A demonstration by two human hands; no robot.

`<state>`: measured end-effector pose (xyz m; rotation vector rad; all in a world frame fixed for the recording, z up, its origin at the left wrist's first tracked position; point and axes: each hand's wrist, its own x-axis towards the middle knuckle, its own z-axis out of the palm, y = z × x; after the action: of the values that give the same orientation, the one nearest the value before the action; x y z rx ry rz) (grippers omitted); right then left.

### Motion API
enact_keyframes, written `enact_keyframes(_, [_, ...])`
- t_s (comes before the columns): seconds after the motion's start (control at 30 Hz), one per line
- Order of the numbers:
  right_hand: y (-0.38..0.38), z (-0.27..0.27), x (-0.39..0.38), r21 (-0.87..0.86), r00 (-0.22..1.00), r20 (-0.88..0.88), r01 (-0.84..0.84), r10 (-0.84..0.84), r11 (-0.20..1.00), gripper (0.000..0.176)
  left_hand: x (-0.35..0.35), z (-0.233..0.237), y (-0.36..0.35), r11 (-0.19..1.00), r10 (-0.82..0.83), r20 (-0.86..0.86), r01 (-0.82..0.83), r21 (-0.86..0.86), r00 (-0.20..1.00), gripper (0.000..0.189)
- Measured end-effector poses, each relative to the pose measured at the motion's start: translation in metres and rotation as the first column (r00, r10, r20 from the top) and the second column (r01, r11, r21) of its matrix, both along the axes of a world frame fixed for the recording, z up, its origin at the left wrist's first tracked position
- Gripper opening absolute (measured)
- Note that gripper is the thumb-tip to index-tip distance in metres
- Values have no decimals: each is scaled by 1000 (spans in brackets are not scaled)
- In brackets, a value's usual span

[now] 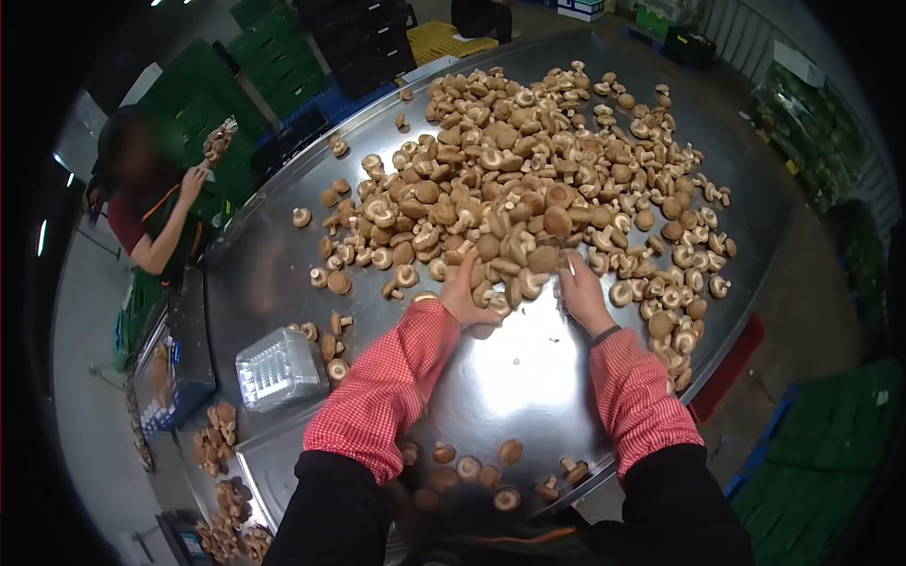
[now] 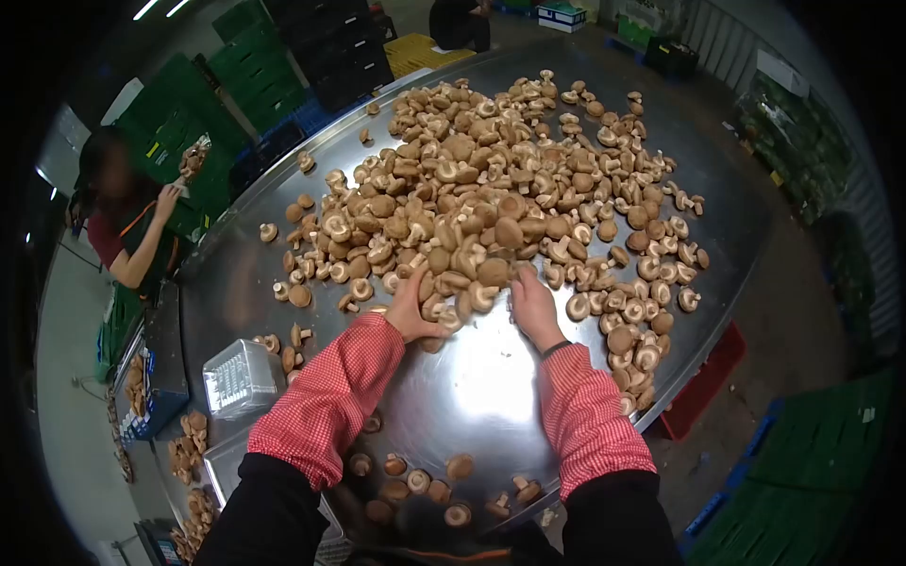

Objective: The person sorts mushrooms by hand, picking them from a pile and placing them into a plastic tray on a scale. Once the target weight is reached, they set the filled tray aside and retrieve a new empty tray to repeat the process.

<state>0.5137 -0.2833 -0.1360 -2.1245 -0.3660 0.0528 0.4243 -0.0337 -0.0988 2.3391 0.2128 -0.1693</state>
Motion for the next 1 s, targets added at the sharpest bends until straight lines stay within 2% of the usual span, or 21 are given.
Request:
enact_keyframes(0.03, [11,0,-2,16,999,24,-42,41,999,27,-5,-15,-4,998,-50,86,53,-36,995,140])
enact_keyframes(0.07, [17,1,-5,80,997,-70,-36,41,996,26,-3,-49,-10,943,57,139,-8,-332,989,131])
enact_keyframes(0.17, [28,12,-17,255,938,-339,17,73,967,27,-17,-34,-34,972,91,260,-30,-232,961,121])
enact_keyframes(0.2, [28,21,-26,380,882,-459,92,101,921,30,-27,-8,-44,952,141,188,-81,-294,972,116])
enact_keyframes(0.3, [22,9,-49,508,807,-554,133,205,851,31,-49,-17,-63,818,281,206,-122,-562,937,108])
enact_keyframes(0.33, [19,11,-60,506,799,-559,116,223,855,33,-59,1,-73,881,288,210,-172,-440,934,105])
enact_keyframes(0.4, [23,-9,-80,612,860,-471,157,198,775,33,-82,38,-92,949,298,225,-263,-172,928,101])
enact_keyframes(0.43, [27,-10,-92,664,887,-425,170,180,728,33,-92,42,-101,973,229,256,-228,-35,939,98])
enact_keyframes(0.5, [26,-5,-120,680,812,-535,251,232,689,35,-116,46,-117,957,84,281,-156,243,956,93])
enact_keyframes(0.57, [23,14,-143,647,691,-679,401,249,648,38,-136,49,-125,951,22,282,-107,289,959,89])
enact_keyframes(0.6, [20,22,-152,624,656,-708,407,262,666,40,-145,53,-128,946,-6,290,-89,311,957,88])
enact_keyframes(0.63, [20,16,-157,639,677,-694,422,245,644,41,-153,57,-131,941,-34,296,-70,331,954,87])
enact_keyframes(0.7, [18,0,-168,663,715,-669,451,203,597,41,-167,64,-120,974,-3,372,-82,212,928,86])
enact_keyframes(0.73, [16,29,-181,600,688,-706,457,167,657,41,-173,68,-109,982,30,427,-107,156,904,86])
enact_keyframes(0.77, [13,30,-187,590,683,-708,432,179,682,41,-179,71,-97,986,68,478,-131,100,876,87])
enact_keyframes(0.8, [10,31,-192,580,678,-709,404,194,707,41,-187,81,-89,965,229,380,-260,33,896,79])
enact_keyframes(0.83, [10,36,-198,570,671,-710,372,212,732,41,-191,74,-81,937,350,315,-319,-145,882,75])
enact_keyframes(0.9, [21,41,-216,611,755,-626,322,193,723,43,-196,65,-65,771,547,140,-432,-468,825,69])
enact_keyframes(0.93, [28,40,-224,630,811,-556,267,184,729,43,-203,71,-62,715,543,84,-408,-568,836,65])
enact_keyframes(0.97, [35,39,-233,645,858,-482,212,176,734,44,-210,77,-59,710,518,34,-407,-575,855,65])
enact_keyframes(1.0, [44,43,-244,663,820,-528,238,219,709,45,-217,85,-55,704,490,-17,-407,-582,872,65])
